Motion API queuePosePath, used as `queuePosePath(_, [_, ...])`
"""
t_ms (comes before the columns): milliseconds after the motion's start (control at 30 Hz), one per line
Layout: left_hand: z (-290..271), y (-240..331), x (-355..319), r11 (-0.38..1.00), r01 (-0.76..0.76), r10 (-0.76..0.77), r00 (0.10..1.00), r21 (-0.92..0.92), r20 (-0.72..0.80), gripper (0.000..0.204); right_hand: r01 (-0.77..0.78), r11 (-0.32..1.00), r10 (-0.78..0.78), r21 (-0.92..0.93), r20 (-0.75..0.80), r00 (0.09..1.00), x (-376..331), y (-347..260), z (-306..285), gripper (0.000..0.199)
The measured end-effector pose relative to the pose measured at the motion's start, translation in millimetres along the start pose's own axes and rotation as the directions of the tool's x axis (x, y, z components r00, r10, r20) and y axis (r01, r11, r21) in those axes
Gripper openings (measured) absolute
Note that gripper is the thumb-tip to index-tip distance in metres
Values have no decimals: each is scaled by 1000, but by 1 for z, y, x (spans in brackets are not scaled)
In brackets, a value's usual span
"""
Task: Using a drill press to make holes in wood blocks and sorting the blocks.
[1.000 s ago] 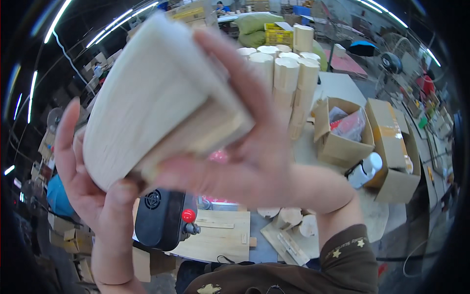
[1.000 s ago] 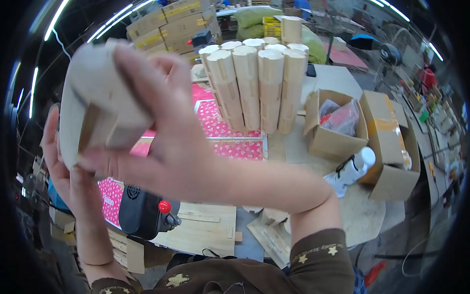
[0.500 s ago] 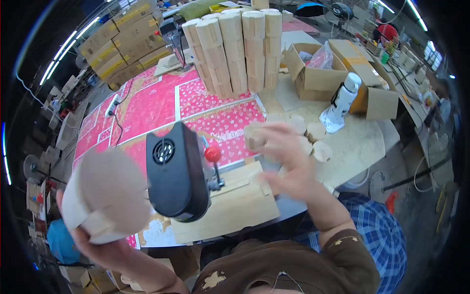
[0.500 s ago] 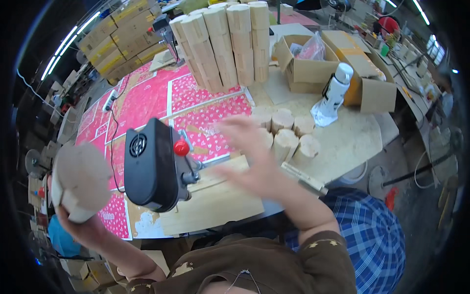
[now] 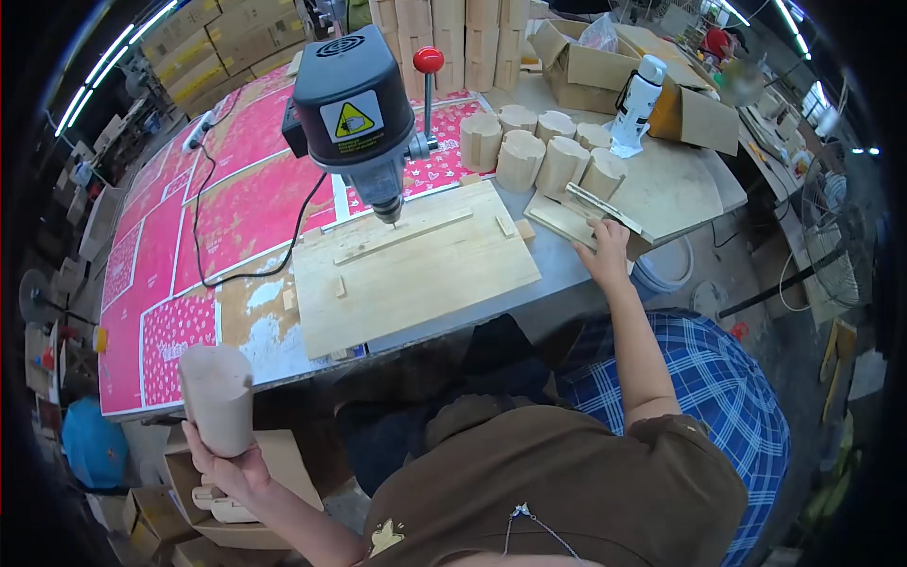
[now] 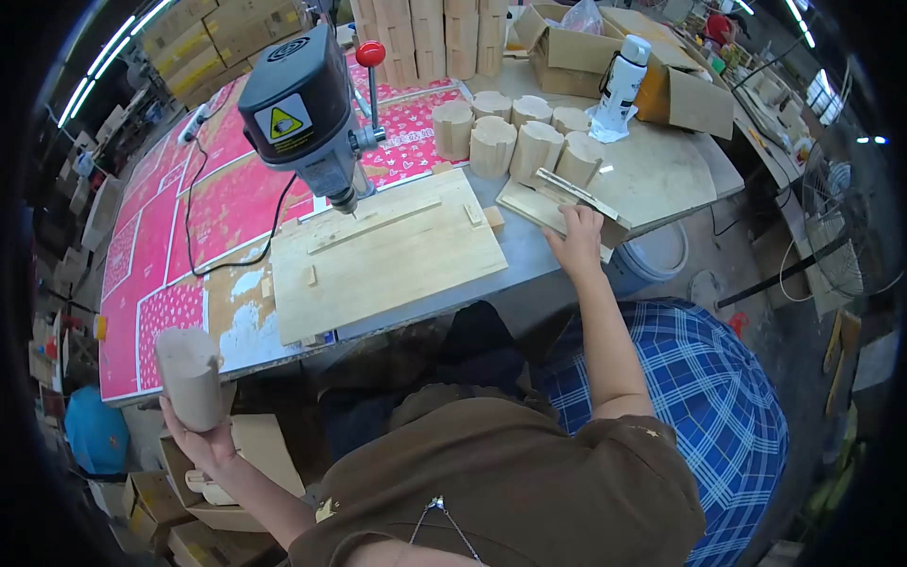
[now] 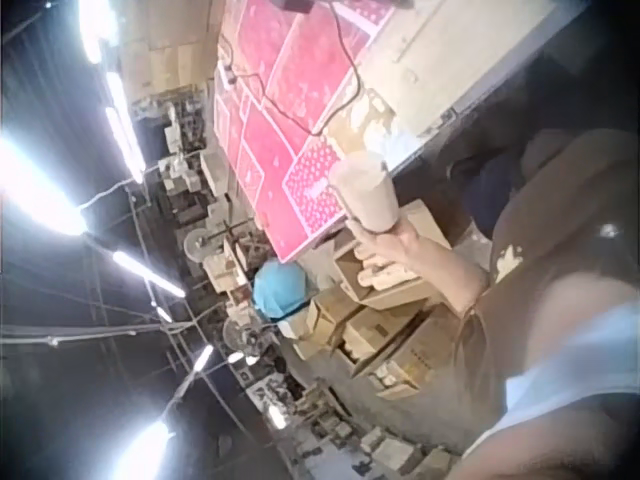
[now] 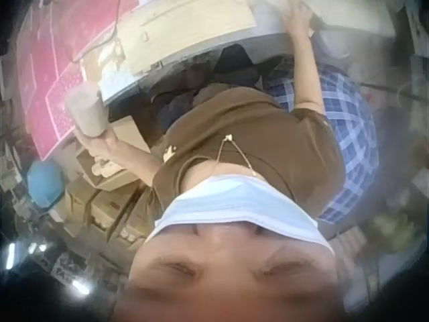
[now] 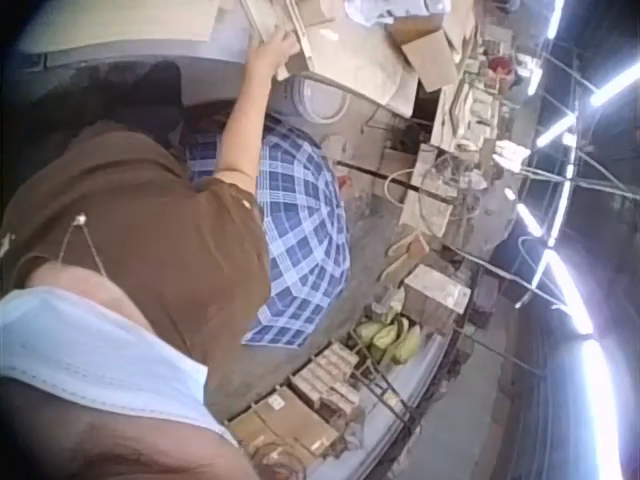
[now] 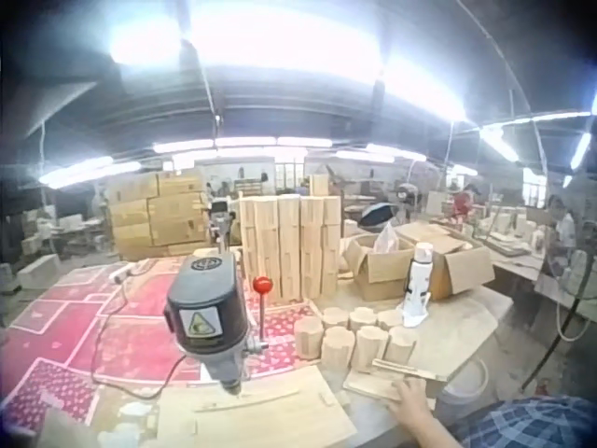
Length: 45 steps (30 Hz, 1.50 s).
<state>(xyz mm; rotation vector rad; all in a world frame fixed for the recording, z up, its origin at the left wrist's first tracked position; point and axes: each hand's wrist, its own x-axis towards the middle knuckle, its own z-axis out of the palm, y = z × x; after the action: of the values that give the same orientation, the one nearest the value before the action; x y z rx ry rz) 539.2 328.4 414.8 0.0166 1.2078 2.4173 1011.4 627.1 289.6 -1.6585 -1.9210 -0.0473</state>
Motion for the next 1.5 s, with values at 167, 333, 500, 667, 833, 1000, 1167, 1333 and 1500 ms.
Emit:
queuePosePath(167, [-23, 3, -46, 999, -32, 32, 999, 34, -8, 44, -197, 967, 113, -164, -421, 900, -5, -1, -27, 51])
queuePosePath(333, [-12, -18, -63, 993, 34, -43, 996, 111, 75, 47, -213, 939, 237, 271, -61, 970, 18, 90, -21, 40])
queuePosePath(500, [-3, -36, -63, 987, 93, -113, 981, 132, 155, 47, -234, 815, 175, 531, 159, 972, 30, 92, -70, 34])
queuePosePath(667, [4, -47, -61, 981, 117, -148, 967, 158, 207, 49, -331, 784, 179, 526, 318, 931, 40, 77, -118, 38])
queuePosePath(833, [5, -55, -56, 962, 89, -151, 961, 257, 232, 50, -208, 807, 63, 553, 270, 961, 13, 43, -160, 29])
queuePosePath(1000, [40, -77, -55, 928, 17, -158, 922, 372, 353, 47, -79, 653, -144, 753, 226, 963, -4, -18, -170, 19])
queuePosePath(1167, [71, -95, -61, 900, 22, -200, 909, 436, 366, 50, -8, 563, -330, 827, 234, 915, -3, -83, -124, 21])
queuePosePath(1333, [65, -117, -47, 833, -62, -228, 867, 549, 443, 52, -77, 532, -391, 843, 325, 861, -2, -102, -82, 19])
queuePosePath(1500, [58, -129, -38, 871, 15, -246, 879, 492, 408, 49, -92, 577, -383, 811, 369, 847, -7, -96, -81, 19])
